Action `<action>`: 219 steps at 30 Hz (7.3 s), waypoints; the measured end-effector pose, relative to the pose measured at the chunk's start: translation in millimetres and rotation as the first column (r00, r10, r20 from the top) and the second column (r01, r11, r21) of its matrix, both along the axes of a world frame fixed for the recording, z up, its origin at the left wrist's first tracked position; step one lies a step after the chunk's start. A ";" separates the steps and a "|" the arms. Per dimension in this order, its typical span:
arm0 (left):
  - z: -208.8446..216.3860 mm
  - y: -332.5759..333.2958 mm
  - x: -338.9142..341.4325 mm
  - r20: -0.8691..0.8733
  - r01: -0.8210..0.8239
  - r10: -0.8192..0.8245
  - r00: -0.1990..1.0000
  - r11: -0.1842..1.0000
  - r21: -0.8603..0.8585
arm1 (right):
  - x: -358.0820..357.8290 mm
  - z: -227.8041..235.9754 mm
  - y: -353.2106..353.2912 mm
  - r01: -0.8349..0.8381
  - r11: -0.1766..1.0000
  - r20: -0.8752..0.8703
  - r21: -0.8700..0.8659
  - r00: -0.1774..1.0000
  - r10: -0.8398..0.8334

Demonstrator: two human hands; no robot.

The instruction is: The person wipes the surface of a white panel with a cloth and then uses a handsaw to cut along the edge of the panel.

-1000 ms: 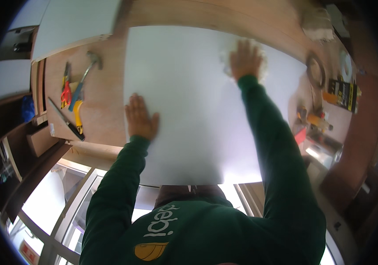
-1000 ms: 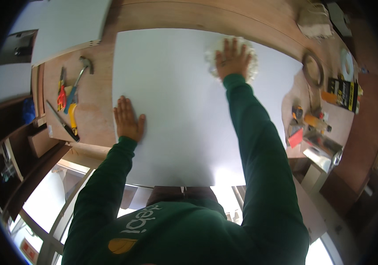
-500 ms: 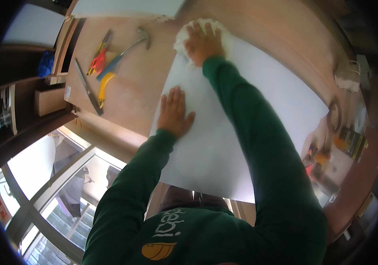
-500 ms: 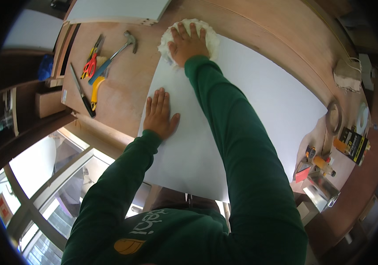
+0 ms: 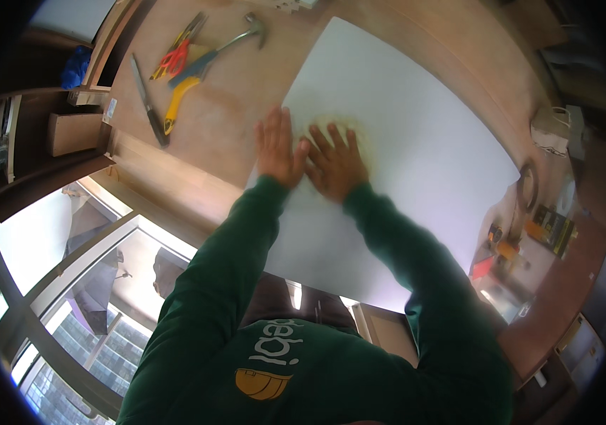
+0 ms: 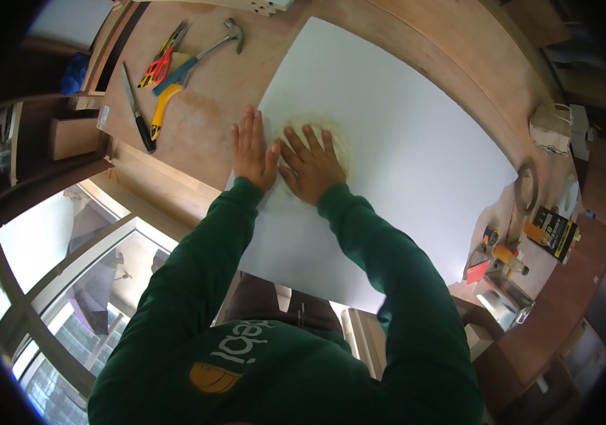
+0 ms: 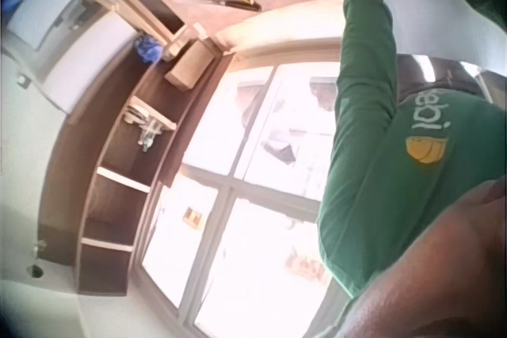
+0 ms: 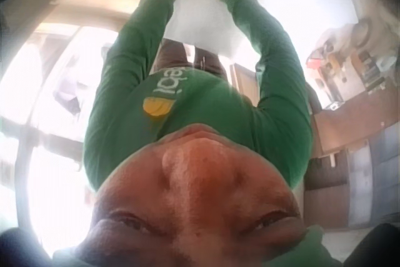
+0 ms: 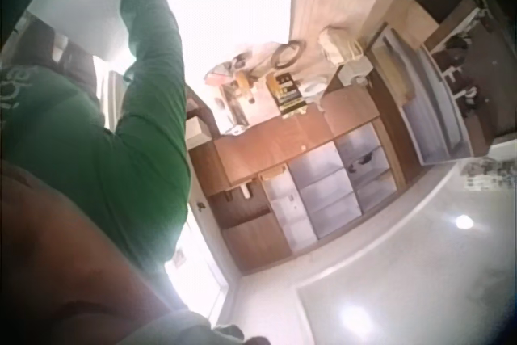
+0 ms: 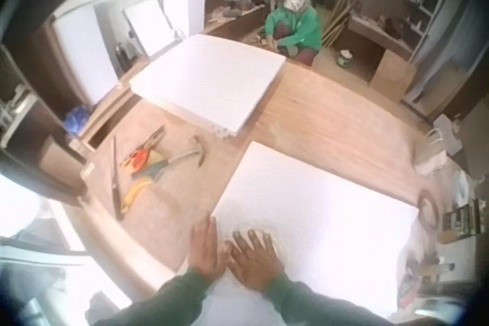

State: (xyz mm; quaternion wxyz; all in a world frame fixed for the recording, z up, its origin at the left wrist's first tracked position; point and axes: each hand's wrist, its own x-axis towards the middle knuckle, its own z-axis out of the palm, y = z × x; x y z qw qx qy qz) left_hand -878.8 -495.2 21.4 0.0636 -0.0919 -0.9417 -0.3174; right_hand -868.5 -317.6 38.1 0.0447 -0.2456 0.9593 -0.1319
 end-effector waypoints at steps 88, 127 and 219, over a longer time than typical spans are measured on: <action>29.2 -172.3 95.7 0.855 -0.423 0.182 0.486 0.905 0.047 | 206.4 53.3 502.9 0.788 0.550 -0.324 -0.278 0.462 -0.825; -45.8 -373.3 -105.9 0.578 -0.224 0.325 0.749 0.944 -0.241 | 360.0 152.4 -57.1 0.979 0.187 0.756 -0.076 0.179 -0.630; -5.6 93.3 -111.5 -0.003 0.888 -0.993 0.115 0.104 -0.448 | 220.6 97.8 -83.0 -0.004 -0.972 0.883 -0.236 -0.418 -0.213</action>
